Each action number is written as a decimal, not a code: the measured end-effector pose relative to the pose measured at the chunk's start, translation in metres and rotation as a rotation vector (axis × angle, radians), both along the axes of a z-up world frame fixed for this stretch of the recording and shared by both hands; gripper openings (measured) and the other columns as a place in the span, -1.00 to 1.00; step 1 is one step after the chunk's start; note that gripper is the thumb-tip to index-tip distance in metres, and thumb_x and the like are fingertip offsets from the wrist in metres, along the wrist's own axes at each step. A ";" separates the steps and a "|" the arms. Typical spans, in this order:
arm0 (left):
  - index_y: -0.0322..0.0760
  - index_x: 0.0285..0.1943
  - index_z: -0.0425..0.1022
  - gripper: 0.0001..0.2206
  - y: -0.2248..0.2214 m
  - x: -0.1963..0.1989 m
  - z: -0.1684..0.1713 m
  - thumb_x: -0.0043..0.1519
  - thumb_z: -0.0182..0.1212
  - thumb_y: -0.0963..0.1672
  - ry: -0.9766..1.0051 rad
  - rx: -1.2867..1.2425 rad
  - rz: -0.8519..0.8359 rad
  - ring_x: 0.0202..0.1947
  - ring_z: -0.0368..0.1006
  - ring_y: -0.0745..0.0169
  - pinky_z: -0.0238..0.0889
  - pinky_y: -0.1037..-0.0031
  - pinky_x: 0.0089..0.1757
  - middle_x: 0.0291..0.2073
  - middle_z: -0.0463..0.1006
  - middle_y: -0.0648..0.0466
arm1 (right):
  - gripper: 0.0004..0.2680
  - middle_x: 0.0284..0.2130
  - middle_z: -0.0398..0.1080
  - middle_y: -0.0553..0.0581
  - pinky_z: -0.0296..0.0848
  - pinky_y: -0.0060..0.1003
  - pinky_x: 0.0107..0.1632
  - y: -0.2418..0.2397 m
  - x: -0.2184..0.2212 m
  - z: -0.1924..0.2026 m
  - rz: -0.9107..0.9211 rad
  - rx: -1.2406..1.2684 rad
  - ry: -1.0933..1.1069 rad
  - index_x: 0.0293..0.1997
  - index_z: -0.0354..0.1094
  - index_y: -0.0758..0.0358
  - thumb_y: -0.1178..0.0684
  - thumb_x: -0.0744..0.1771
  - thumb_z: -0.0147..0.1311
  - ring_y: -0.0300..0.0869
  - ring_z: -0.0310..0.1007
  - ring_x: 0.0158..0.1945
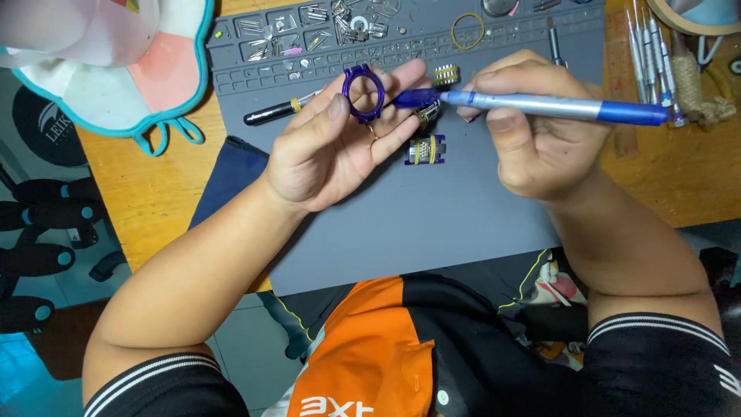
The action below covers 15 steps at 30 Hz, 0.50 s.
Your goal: Marking a watch bezel with a blue pen on a workbench.
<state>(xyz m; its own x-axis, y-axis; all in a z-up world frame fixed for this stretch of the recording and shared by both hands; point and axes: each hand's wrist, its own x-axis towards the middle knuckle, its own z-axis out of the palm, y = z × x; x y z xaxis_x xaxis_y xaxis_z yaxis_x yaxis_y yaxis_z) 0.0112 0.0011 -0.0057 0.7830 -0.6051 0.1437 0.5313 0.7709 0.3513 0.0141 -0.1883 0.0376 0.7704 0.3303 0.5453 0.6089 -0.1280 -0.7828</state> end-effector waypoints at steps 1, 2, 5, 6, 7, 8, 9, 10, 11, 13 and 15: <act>-0.34 0.04 0.13 -0.73 -0.001 0.000 0.000 0.19 -0.08 -0.15 0.001 -0.001 -0.001 0.15 0.01 0.13 -0.18 0.29 0.19 0.17 -0.07 -0.13 | -0.88 -0.46 0.17 0.37 0.36 -0.30 -0.35 -0.001 0.000 0.001 -0.001 -0.001 0.001 -0.29 0.04 0.49 0.17 0.28 -0.26 -0.05 0.27 -0.45; -0.35 0.06 0.12 -0.72 -0.001 0.000 0.000 0.20 -0.09 -0.15 -0.004 0.003 -0.002 0.16 -0.01 0.12 -0.19 0.28 0.20 0.17 -0.06 -0.12 | -0.88 -0.46 0.20 0.39 0.33 -0.27 -0.32 -0.003 0.000 0.001 0.007 -0.059 -0.020 -0.29 0.06 0.51 0.19 0.27 -0.25 -0.01 0.26 -0.41; -0.36 0.06 0.12 -0.72 -0.001 -0.001 0.000 0.20 -0.09 -0.15 -0.011 0.000 -0.004 0.16 0.00 0.10 -0.19 0.29 0.20 0.17 -0.05 -0.12 | -0.89 -0.47 0.22 0.38 0.31 -0.27 -0.33 -0.002 0.000 0.000 0.004 -0.093 -0.045 -0.31 0.09 0.53 0.21 0.27 -0.23 0.01 0.27 -0.40; -0.36 0.03 0.14 -0.74 0.000 -0.001 0.001 0.19 -0.09 -0.15 -0.013 -0.008 -0.006 0.14 0.02 0.09 -0.18 0.29 0.19 0.16 -0.05 -0.13 | -0.89 -0.48 0.21 0.35 0.33 -0.29 -0.36 -0.001 0.001 0.000 -0.008 -0.069 -0.049 -0.32 0.09 0.53 0.21 0.26 -0.22 -0.01 0.29 -0.42; -0.36 0.03 0.14 -0.74 -0.001 -0.001 0.002 0.19 -0.09 -0.15 -0.022 -0.008 -0.005 0.14 0.02 0.09 -0.18 0.29 0.19 0.16 -0.05 -0.13 | -0.89 -0.48 0.21 0.35 0.33 -0.29 -0.36 -0.001 0.001 0.000 -0.007 -0.069 -0.059 -0.32 0.09 0.53 0.21 0.26 -0.22 -0.01 0.29 -0.42; -0.37 0.04 0.14 -0.74 -0.001 -0.002 0.002 0.19 -0.09 -0.15 -0.012 -0.017 -0.008 0.11 0.06 0.14 -0.17 0.31 0.18 0.16 -0.05 -0.13 | -0.87 -0.48 0.22 0.37 0.31 -0.27 -0.35 -0.002 0.001 0.001 -0.007 -0.068 -0.063 -0.32 0.09 0.51 0.18 0.27 -0.23 0.01 0.28 -0.41; -0.37 0.04 0.14 -0.73 -0.002 -0.002 0.002 0.19 -0.10 -0.15 -0.002 -0.026 -0.011 0.08 0.10 0.19 -0.15 0.32 0.17 0.16 -0.05 -0.14 | -0.86 -0.48 0.22 0.38 0.30 -0.26 -0.34 -0.002 0.001 0.001 -0.008 -0.068 -0.068 -0.31 0.09 0.50 0.15 0.27 -0.25 0.03 0.27 -0.40; -0.37 0.04 0.14 -0.73 -0.002 -0.003 0.003 0.19 -0.10 -0.15 -0.010 -0.026 -0.010 0.08 0.10 0.19 -0.15 0.32 0.17 0.16 -0.05 -0.14 | -0.86 -0.48 0.22 0.38 0.30 -0.26 -0.34 -0.001 0.000 0.003 -0.007 -0.068 -0.076 -0.31 0.09 0.50 0.15 0.27 -0.25 0.03 0.27 -0.40; -0.39 0.03 0.14 -0.73 -0.002 -0.003 0.003 0.19 -0.09 -0.16 -0.002 -0.027 -0.010 0.08 0.09 0.15 -0.14 0.32 0.16 0.15 -0.05 -0.14 | -0.85 -0.50 0.20 0.39 0.30 -0.27 -0.36 0.000 -0.001 0.004 -0.018 -0.040 -0.064 -0.31 0.06 0.49 0.13 0.27 -0.26 0.01 0.26 -0.44; -0.40 0.03 0.14 -0.73 -0.002 -0.003 0.004 0.18 -0.08 -0.16 0.001 -0.024 -0.006 0.09 0.07 0.11 -0.13 0.32 0.15 0.15 -0.05 -0.15 | -0.85 -0.51 0.18 0.40 0.30 -0.29 -0.37 0.001 -0.001 0.003 -0.026 -0.008 -0.056 -0.31 0.04 0.48 0.12 0.28 -0.28 -0.02 0.25 -0.48; -0.41 0.00 0.15 -0.73 -0.002 -0.004 0.004 0.17 -0.06 -0.15 0.024 -0.017 -0.016 0.05 0.12 0.17 -0.10 0.34 0.13 0.14 -0.04 -0.15 | -0.87 -0.49 0.21 0.35 0.27 -0.26 -0.34 0.000 -0.001 -0.001 -0.045 -0.059 -0.077 -0.31 0.11 0.49 0.16 0.26 -0.22 0.00 0.24 -0.42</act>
<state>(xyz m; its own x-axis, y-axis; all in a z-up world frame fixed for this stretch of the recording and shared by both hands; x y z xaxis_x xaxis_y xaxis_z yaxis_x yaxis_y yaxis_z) 0.0076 -0.0008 -0.0017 0.7763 -0.6156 0.1358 0.5519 0.7678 0.3254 0.0131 -0.1888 0.0370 0.7416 0.3299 0.5842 0.6598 -0.2011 -0.7240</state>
